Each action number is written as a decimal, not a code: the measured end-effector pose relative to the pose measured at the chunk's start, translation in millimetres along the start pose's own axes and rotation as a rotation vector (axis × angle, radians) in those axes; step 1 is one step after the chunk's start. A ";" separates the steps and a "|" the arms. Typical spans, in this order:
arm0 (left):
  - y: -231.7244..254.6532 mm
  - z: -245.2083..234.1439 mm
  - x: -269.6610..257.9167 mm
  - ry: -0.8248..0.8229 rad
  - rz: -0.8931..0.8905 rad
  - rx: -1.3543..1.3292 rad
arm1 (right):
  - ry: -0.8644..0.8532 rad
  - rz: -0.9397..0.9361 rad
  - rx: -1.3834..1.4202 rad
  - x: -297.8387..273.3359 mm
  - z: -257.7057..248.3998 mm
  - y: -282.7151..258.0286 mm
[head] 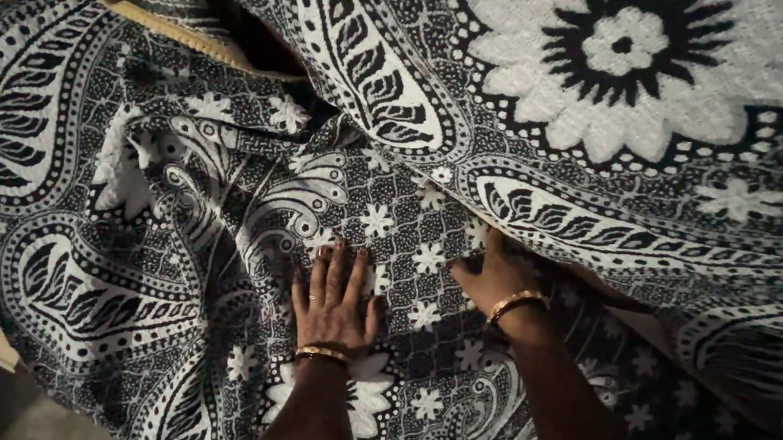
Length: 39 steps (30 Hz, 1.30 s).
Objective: The person folds a large black-and-white patterned fabric by hand. They unfold the fabric on a wooden stool, smooth it out, and then fold it into a smaller rectangular shape.
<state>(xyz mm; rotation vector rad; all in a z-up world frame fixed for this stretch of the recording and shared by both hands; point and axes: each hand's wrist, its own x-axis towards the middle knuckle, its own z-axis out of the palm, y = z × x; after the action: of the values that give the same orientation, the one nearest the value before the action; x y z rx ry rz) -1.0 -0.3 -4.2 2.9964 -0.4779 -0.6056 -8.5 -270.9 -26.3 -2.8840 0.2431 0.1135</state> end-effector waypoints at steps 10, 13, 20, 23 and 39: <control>-4.1 -0.2 -1.1 0.123 0.048 -0.124 | 0.170 0.151 0.148 -22.7 -36.7 -80.5; -7.4 -0.5 -2.2 0.079 0.039 -0.173 | 0.215 -0.092 0.426 10.8 -27.8 -105.8; -11.2 4.0 -3.5 0.144 0.064 -0.293 | 0.119 -0.434 0.114 105.1 -5.9 -166.3; -13.4 8.5 -1.5 0.079 0.060 -0.346 | 0.095 -0.399 0.057 102.0 -2.0 -170.0; -102.4 -101.5 31.5 0.659 0.111 -0.504 | 0.314 -0.430 -0.051 106.5 33.9 -165.1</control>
<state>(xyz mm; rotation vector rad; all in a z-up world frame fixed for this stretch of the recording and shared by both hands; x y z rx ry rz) 95.5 85.9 66.8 2.4543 -0.3624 0.2484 123.1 -121.1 -30.6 -2.9161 -0.3318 -0.4164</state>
